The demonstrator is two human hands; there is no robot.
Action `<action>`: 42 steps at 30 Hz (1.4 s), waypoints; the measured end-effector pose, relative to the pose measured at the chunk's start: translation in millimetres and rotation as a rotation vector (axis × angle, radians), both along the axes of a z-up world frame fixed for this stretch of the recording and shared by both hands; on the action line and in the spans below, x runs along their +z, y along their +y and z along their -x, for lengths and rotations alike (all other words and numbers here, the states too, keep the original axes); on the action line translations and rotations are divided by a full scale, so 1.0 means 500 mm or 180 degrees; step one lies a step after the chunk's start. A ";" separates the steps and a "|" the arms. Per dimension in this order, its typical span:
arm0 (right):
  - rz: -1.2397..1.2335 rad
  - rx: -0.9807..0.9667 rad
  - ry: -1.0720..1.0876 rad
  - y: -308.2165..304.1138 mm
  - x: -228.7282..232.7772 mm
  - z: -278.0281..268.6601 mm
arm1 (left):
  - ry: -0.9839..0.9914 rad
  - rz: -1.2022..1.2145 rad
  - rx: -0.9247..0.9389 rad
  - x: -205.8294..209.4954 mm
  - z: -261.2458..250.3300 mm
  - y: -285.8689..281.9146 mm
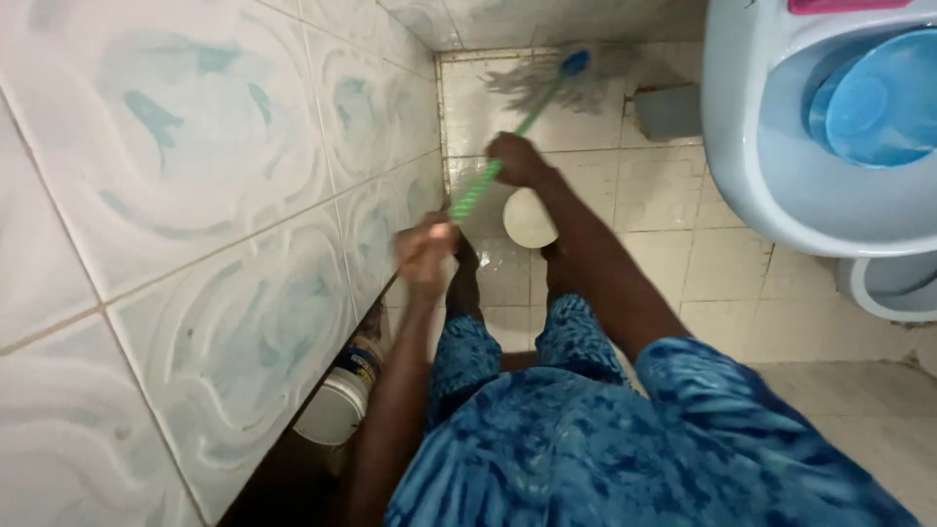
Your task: The person mops a tiled floor in a bathroom using a mop and a bucket of water, repeatedly dipping the mop and scrubbing different areas of the tile surface.
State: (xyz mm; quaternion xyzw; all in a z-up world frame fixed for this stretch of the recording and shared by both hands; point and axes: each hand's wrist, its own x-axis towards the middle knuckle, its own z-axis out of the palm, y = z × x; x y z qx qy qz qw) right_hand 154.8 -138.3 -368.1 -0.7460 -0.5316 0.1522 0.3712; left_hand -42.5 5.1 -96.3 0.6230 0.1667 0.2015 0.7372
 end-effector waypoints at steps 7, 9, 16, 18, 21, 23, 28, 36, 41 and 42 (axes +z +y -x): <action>0.0828 -0.0591 -0.0547 -0.165 -0.009 -0.073 | -0.0144 -0.0591 -0.0850 0.069 -0.127 -0.112; 0.0387 -0.0617 -0.0549 -0.117 -0.002 -0.037 | -0.0013 -0.0723 -0.1030 0.136 -0.117 -0.075; -0.0294 0.0217 -0.0463 0.163 0.050 0.051 | 0.0201 -0.1438 -0.0757 0.275 -0.068 -0.023; -0.0681 0.0126 0.0121 0.205 0.061 0.066 | 0.0312 -0.1533 -0.0603 0.285 -0.065 -0.015; -0.0778 -0.0058 0.0467 0.208 0.080 0.112 | 0.0492 -0.1598 -0.0483 0.315 -0.049 -0.005; -0.0716 -0.0180 0.0787 0.182 0.097 0.150 | 0.0496 -0.1658 -0.0523 0.347 -0.031 -0.028; -0.0139 -0.0252 0.2987 0.046 0.162 0.310 | 0.0557 -0.1315 -0.0882 0.375 -0.009 -0.066; 0.0334 -0.0227 0.2587 0.045 0.215 0.353 | 0.0557 -0.0625 -0.1084 0.347 0.011 -0.058; 0.0454 0.0127 0.0522 0.165 0.122 0.222 | -0.0045 -0.1521 -0.0927 0.344 0.027 -0.026; 0.0281 0.0195 0.0041 0.182 0.094 0.193 | -0.0074 -0.1610 -0.0993 0.320 0.024 -0.022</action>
